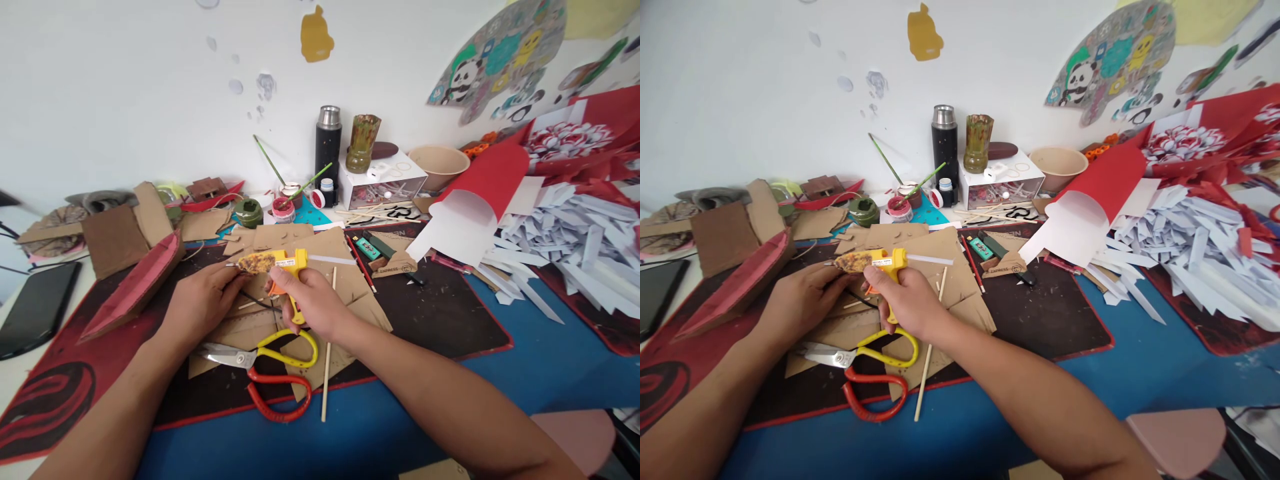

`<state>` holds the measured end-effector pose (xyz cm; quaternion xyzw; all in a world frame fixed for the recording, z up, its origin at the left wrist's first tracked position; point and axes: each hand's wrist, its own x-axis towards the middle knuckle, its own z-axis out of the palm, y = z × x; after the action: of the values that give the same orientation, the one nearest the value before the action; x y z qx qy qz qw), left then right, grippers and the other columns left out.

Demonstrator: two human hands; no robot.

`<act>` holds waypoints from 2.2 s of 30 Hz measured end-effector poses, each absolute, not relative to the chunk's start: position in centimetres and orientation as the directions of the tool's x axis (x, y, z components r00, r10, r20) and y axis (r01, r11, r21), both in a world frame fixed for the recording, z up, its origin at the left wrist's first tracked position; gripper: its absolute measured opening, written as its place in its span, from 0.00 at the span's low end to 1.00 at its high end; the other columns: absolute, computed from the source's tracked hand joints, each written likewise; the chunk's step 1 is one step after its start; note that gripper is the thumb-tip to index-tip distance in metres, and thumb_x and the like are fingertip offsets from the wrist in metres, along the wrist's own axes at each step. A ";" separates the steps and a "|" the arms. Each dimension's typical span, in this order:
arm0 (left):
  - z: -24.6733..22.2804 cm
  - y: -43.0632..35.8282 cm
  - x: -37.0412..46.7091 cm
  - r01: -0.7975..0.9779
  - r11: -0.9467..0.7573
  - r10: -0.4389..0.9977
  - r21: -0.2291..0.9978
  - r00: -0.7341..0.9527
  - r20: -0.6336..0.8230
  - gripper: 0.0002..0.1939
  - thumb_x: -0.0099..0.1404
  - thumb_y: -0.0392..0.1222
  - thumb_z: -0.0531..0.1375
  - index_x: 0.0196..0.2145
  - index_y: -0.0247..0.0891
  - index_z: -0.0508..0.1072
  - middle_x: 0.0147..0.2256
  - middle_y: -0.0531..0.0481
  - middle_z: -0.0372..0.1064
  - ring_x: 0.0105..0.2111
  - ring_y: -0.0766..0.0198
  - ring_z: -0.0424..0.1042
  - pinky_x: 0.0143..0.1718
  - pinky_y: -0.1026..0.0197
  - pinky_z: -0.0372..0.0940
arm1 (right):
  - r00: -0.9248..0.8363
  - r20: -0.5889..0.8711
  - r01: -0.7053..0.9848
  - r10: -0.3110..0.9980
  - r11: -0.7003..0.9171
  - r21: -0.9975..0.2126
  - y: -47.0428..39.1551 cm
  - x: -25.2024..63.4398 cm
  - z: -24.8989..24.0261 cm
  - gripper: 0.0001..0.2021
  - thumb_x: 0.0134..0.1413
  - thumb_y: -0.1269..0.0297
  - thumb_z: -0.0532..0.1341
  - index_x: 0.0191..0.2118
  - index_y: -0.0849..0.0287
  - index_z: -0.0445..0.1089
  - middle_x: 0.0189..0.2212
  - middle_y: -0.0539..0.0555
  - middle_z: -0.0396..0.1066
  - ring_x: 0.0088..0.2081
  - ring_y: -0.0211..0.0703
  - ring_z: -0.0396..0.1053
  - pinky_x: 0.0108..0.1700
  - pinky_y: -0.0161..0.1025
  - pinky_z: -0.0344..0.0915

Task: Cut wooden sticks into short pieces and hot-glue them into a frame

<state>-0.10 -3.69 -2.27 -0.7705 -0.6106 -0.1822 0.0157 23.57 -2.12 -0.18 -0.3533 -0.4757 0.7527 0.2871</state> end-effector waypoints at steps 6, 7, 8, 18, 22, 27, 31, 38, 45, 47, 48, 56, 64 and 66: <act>-1.5 -4.3 -0.4 0.941 -0.261 0.922 0.216 0.176 0.345 0.19 0.78 0.53 0.53 0.39 0.42 0.79 0.40 0.44 0.83 0.39 0.51 0.82 0.39 0.55 0.71 | -0.588 -0.232 -0.119 0.775 -0.367 -0.923 -2.1 23.6 -0.3 0.24 0.68 0.37 0.61 0.39 0.57 0.71 0.12 0.43 0.63 0.13 0.36 0.61 0.19 0.32 0.57; -1.3 -4.4 -0.5 0.938 -0.259 0.919 0.229 0.166 0.359 0.18 0.78 0.53 0.54 0.39 0.42 0.79 0.39 0.44 0.83 0.38 0.52 0.81 0.39 0.55 0.71 | -0.588 -0.230 -0.122 0.776 -0.366 -0.923 -2.1 23.6 -0.4 0.24 0.68 0.37 0.61 0.39 0.57 0.71 0.12 0.43 0.63 0.13 0.36 0.61 0.19 0.32 0.57; -1.1 -4.5 -0.6 0.935 -0.255 0.913 0.248 0.148 0.379 0.18 0.78 0.53 0.55 0.40 0.42 0.79 0.39 0.45 0.83 0.39 0.53 0.81 0.40 0.55 0.71 | -0.586 -0.229 -0.125 0.777 -0.366 -0.922 -2.1 23.6 -0.4 0.24 0.68 0.37 0.61 0.39 0.57 0.71 0.13 0.43 0.63 0.13 0.36 0.61 0.18 0.33 0.57; -0.3 -4.7 -1.3 0.888 -0.144 0.918 0.436 -0.044 0.393 0.16 0.74 0.53 0.60 0.48 0.41 0.81 0.44 0.46 0.84 0.42 0.54 0.80 0.44 0.55 0.73 | -0.570 -0.246 -0.123 0.784 -0.378 -0.918 -2.0 23.6 -0.6 0.27 0.64 0.34 0.62 0.40 0.57 0.72 0.13 0.43 0.63 0.14 0.36 0.62 0.19 0.32 0.57; -0.8 -4.3 -1.7 0.876 -0.184 0.926 0.446 0.003 0.377 0.18 0.73 0.54 0.62 0.52 0.40 0.79 0.44 0.44 0.81 0.40 0.54 0.77 0.44 0.53 0.73 | -0.557 -0.239 -0.150 0.795 -0.379 -0.913 -2.0 23.6 -0.4 0.26 0.64 0.34 0.62 0.39 0.56 0.71 0.13 0.42 0.62 0.13 0.36 0.61 0.18 0.32 0.55; -1.6 -3.6 -1.6 0.843 -0.244 0.938 0.479 0.080 0.338 0.25 0.71 0.55 0.63 0.61 0.44 0.74 0.61 0.40 0.76 0.60 0.45 0.74 0.64 0.42 0.68 | -0.551 -0.241 -0.143 0.799 -0.375 -0.916 -2.0 23.6 -0.2 0.25 0.65 0.35 0.62 0.39 0.56 0.70 0.13 0.42 0.62 0.13 0.36 0.61 0.19 0.32 0.55; -1.7 -3.0 -1.6 0.835 -0.239 0.958 0.496 0.118 0.262 0.29 0.69 0.56 0.63 0.64 0.44 0.72 0.63 0.40 0.75 0.63 0.43 0.73 0.66 0.39 0.67 | -0.557 -0.234 -0.139 0.797 -0.367 -0.920 -2.0 23.7 -0.1 0.25 0.65 0.36 0.62 0.39 0.56 0.70 0.13 0.42 0.62 0.13 0.35 0.61 0.19 0.32 0.56; -1.0 -1.5 -2.1 0.738 -0.132 0.990 0.662 0.124 0.059 0.40 0.65 0.69 0.64 0.66 0.44 0.71 0.66 0.40 0.73 0.60 0.40 0.76 0.62 0.39 0.71 | -0.568 -0.218 -0.152 0.794 -0.362 -0.920 -2.0 23.7 -0.3 0.25 0.65 0.35 0.62 0.39 0.57 0.71 0.13 0.43 0.62 0.13 0.36 0.62 0.19 0.32 0.57; -1.4 -0.7 -2.6 0.675 -0.123 0.989 0.727 0.143 0.035 0.44 0.62 0.72 0.67 0.67 0.45 0.71 0.67 0.41 0.72 0.64 0.40 0.72 0.64 0.39 0.69 | -0.574 -0.235 -0.146 0.784 -0.381 -0.913 -1.9 23.6 -0.5 0.25 0.65 0.35 0.62 0.39 0.56 0.70 0.13 0.42 0.62 0.13 0.36 0.62 0.19 0.32 0.57; -1.6 -0.7 -2.6 0.678 -0.132 0.989 0.723 0.140 0.050 0.42 0.63 0.70 0.67 0.67 0.45 0.72 0.67 0.41 0.72 0.63 0.40 0.73 0.64 0.40 0.70 | -0.571 -0.240 -0.134 0.785 -0.378 -0.916 -1.9 23.6 -0.5 0.25 0.65 0.35 0.62 0.39 0.56 0.70 0.12 0.42 0.62 0.13 0.36 0.62 0.20 0.32 0.58; -1.8 -0.7 -2.5 0.682 -0.138 0.989 0.718 0.136 0.060 0.42 0.63 0.70 0.67 0.67 0.45 0.72 0.67 0.41 0.72 0.63 0.41 0.73 0.64 0.40 0.70 | -0.571 -0.242 -0.129 0.785 -0.377 -0.917 -1.9 23.6 -0.5 0.25 0.65 0.35 0.62 0.39 0.56 0.70 0.12 0.42 0.62 0.13 0.36 0.62 0.20 0.32 0.58; -2.7 -0.8 -2.4 0.731 -0.183 0.983 0.657 0.114 0.147 0.35 0.67 0.64 0.65 0.65 0.44 0.74 0.62 0.40 0.75 0.61 0.42 0.74 0.63 0.40 0.70 | -0.567 -0.264 -0.113 0.780 -0.391 -0.913 -1.9 23.6 -0.5 0.25 0.66 0.36 0.62 0.39 0.56 0.70 0.13 0.42 0.62 0.13 0.36 0.62 0.19 0.32 0.57; -2.6 -1.2 -1.9 0.781 -0.218 0.972 0.585 0.119 0.204 0.29 0.68 0.57 0.63 0.63 0.45 0.74 0.58 0.40 0.77 0.59 0.42 0.75 0.63 0.38 0.69 | -0.559 -0.266 -0.116 0.785 -0.392 -0.913 -1.9 23.5 -0.9 0.26 0.64 0.35 0.63 0.39 0.57 0.71 0.12 0.42 0.62 0.13 0.35 0.61 0.19 0.32 0.56; -2.7 -1.2 -1.9 0.788 -0.226 0.969 0.573 0.122 0.214 0.29 0.68 0.57 0.63 0.63 0.45 0.75 0.56 0.40 0.78 0.58 0.42 0.75 0.63 0.38 0.69 | -0.557 -0.270 -0.114 0.785 -0.395 -0.912 -1.9 23.5 -0.9 0.26 0.64 0.35 0.63 0.38 0.57 0.71 0.13 0.42 0.62 0.13 0.35 0.61 0.18 0.32 0.56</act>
<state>-1.86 -1.24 -2.68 -0.7312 -0.6009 -0.2796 -0.1619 23.51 -1.89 -0.93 -0.3632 -0.4616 0.7521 0.2990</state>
